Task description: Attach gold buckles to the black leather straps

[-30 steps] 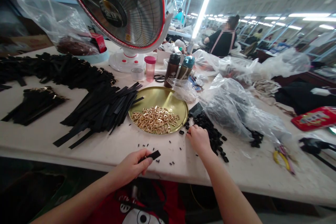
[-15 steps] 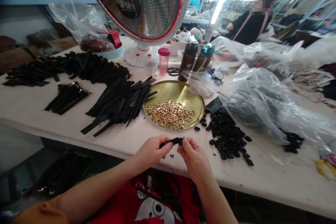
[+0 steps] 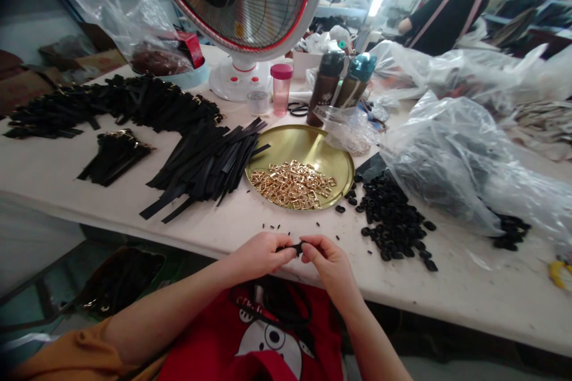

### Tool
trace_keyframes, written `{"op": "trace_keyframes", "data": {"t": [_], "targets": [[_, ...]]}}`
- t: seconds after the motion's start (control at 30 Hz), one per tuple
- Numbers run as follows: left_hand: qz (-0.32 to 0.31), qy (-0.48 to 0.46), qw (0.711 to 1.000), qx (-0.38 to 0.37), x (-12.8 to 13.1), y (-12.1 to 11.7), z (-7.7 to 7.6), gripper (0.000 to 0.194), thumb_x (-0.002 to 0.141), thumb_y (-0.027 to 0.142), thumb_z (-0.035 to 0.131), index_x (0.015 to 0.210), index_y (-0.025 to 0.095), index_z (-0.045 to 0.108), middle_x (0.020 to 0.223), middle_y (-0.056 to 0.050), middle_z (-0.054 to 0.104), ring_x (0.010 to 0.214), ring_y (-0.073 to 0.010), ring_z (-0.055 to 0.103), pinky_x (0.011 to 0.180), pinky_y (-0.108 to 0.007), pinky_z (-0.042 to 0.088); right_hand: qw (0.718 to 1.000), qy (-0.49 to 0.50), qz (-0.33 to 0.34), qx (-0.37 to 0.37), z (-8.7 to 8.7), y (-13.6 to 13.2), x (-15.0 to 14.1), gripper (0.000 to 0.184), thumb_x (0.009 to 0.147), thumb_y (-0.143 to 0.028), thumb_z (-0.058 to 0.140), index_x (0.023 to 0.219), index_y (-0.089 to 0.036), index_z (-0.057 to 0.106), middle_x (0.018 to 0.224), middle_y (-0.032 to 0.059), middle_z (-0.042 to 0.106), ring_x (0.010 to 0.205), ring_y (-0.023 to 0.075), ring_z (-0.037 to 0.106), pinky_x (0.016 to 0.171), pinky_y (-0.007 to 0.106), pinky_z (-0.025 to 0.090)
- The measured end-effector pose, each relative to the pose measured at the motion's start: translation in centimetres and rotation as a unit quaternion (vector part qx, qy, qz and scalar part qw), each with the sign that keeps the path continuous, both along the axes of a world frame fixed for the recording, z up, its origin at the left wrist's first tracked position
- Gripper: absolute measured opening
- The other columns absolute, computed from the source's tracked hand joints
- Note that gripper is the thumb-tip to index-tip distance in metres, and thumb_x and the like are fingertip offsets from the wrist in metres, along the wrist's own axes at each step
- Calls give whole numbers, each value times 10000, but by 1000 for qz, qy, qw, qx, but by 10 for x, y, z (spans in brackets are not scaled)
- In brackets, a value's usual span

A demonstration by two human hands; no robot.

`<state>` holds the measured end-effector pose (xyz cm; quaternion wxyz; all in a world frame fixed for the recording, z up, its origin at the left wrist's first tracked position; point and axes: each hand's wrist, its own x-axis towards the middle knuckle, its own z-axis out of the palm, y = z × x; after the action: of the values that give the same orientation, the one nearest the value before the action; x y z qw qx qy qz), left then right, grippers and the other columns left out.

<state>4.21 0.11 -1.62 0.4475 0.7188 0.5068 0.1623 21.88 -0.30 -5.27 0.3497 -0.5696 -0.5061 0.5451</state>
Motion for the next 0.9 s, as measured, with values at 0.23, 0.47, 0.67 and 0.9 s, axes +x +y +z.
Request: {"op": "trace_keyframes", "data": {"t": [0.23, 0.47, 0.67, 0.9], "targets": [[34, -26, 999, 13, 6, -9, -6, 224, 803, 269, 384, 758, 154, 570, 660, -11, 569, 636, -137, 495, 568, -223, 348, 988, 132, -25, -73, -9, -5, -6, 284, 651, -391, 679, 819, -170, 621, 635, -14, 597, 581, 100, 516, 597, 236, 417], [5, -118, 992, -40, -3, -19, -4, 357, 770, 154, 383, 1125, 147, 417, 865, -33, 625, 759, -139, 539, 708, -254, 409, 964, 220, -62, -133, -3, -12, -13, 259, 617, -363, 718, 755, -168, 615, 683, -6, 607, 546, 90, 528, 576, 235, 455], [40, -150, 985, -81, -5, -16, -5, 334, 791, 191, 379, 1122, 147, 384, 780, -24, 619, 635, -119, 530, 619, -239, 411, 971, 223, -2, -90, 2, -18, -20, 314, 714, -463, 606, 783, -157, 626, 687, 26, 634, 658, 142, 572, 681, 285, 452], [-10, -147, 982, -120, 0, -11, -10, 396, 789, 422, 390, 1088, 163, 389, 707, -24, 617, 523, -135, 514, 473, -235, 392, 942, 305, -62, -127, 11, -28, -26, 323, 609, -417, 690, 752, -155, 566, 587, -23, 577, 515, 90, 523, 559, 224, 409]]}}
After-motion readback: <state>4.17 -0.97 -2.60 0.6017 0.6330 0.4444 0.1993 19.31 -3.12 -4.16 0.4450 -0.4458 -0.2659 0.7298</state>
